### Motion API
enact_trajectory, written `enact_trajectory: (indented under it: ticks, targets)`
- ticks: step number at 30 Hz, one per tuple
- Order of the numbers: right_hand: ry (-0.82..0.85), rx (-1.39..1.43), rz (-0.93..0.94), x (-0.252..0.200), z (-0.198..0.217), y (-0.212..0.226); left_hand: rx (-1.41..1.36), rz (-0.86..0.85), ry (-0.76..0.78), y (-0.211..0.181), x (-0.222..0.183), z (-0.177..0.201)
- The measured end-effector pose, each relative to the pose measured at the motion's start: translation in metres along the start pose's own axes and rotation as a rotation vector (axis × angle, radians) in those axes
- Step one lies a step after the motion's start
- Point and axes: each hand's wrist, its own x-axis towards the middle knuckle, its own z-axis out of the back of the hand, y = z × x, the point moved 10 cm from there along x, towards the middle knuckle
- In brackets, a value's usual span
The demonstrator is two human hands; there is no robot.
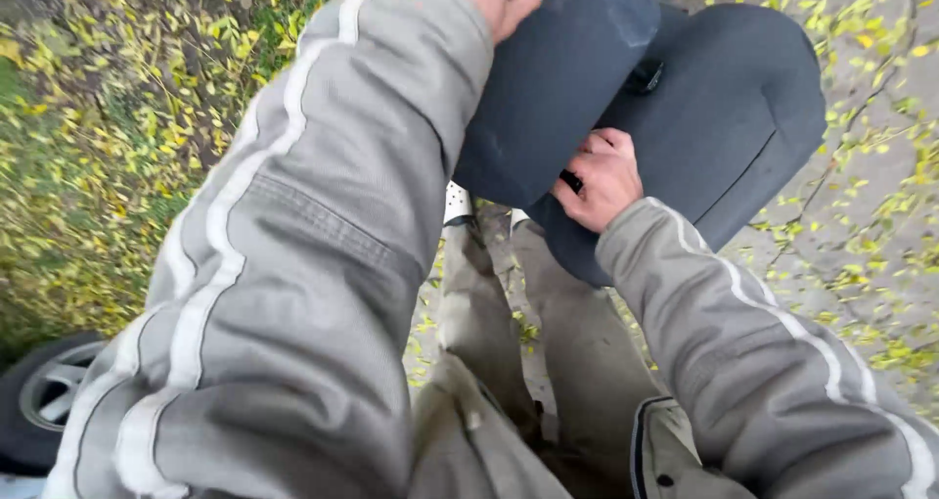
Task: Scrubbing a car seat headrest with a brush and cleaning solution.
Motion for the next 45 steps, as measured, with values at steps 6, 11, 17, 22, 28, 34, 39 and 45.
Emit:
enact_trajectory:
  ticks: [6,11,17,22,28,34,39,45]
  targets:
    - [-0.115,-0.007,-0.011,0.002,0.008,0.012,0.016,-0.35,0.013,-0.035,-0.14,0.069]
    - [-0.154,-0.071,0.002,-0.003,0.004,0.013,0.137,-0.392,-0.077,-0.042,-0.062,0.066]
    - [-0.081,-0.141,-0.008,0.003,0.009,0.027,0.014,-0.425,0.029,-0.036,-0.015,0.044]
    - [-0.141,-0.161,-0.014,0.005,0.006,0.014,0.105,-0.515,0.015,-0.029,-0.137,0.058]
    - [-0.126,-0.12,-0.031,-0.009,-0.003,0.017,0.133,-0.438,-0.002,-0.033,0.0,0.039]
    - [-0.12,-0.237,-0.032,-0.002,0.0,0.024,-0.003,-0.497,0.117,-0.025,-0.128,0.068]
    - [-0.136,-0.306,-0.015,0.008,0.003,0.013,0.048,-0.588,-0.08,-0.027,-0.043,0.044]
    - [-0.13,-0.274,0.024,0.0,0.001,0.033,-0.002,-0.428,0.062,-0.015,-0.062,0.047]
